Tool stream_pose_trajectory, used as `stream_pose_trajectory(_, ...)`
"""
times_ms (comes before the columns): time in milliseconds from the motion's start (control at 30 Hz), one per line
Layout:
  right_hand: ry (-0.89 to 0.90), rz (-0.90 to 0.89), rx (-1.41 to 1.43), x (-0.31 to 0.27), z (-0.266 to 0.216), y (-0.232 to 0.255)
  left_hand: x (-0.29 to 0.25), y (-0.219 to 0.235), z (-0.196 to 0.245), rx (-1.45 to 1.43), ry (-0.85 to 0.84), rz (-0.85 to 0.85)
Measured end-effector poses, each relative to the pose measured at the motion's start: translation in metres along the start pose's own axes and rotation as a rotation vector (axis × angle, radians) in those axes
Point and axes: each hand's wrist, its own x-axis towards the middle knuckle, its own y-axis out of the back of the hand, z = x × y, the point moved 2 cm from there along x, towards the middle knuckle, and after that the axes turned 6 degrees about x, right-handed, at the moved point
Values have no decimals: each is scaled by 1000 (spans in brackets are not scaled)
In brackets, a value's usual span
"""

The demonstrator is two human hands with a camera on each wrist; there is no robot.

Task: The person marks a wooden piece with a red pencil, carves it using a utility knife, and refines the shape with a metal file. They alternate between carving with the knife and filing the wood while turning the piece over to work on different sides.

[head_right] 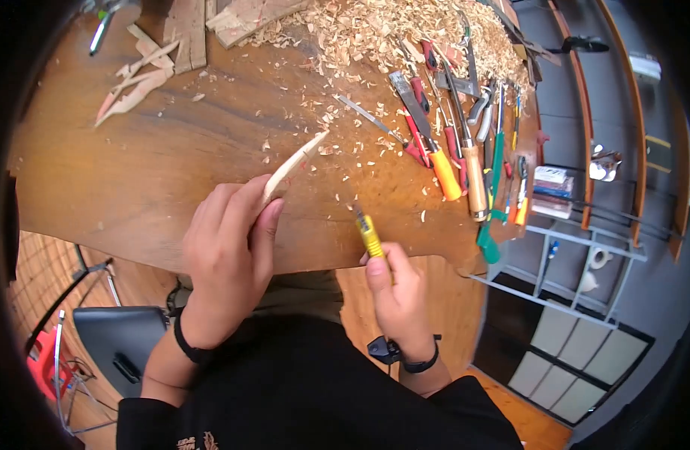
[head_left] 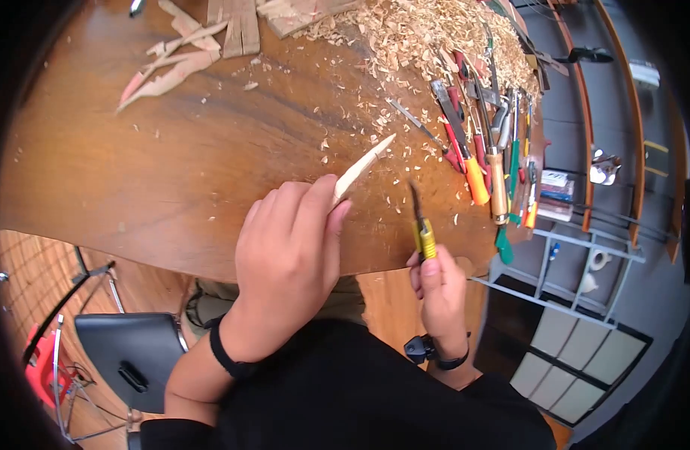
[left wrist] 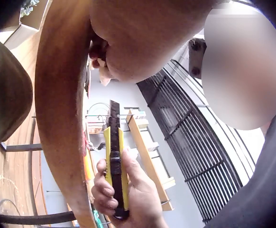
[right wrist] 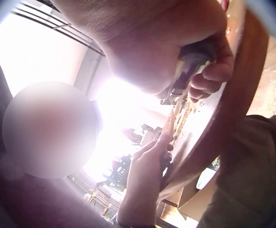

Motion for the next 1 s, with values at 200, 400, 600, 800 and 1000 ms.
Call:
stream_pose_trajectory(200,137,86,531,43,-19,-23,-2,-1,3,-762,517,-63)
stream_pose_trajectory(400,293,96,784,64,-19,-49,5,-22,17,-1122,474,-127)
stream_pose_trajectory(600,349,47,801,62,-14,-49,6,-27,10,-1257,433,-106)
stream_pose_trajectory(800,388,45,730,65,-10,-50,2,-21,7,-1322,415,-139)
stream_pose_trajectory(1000,394,58,741,63,-10,-52,2,-26,3,-1343,366,-169)
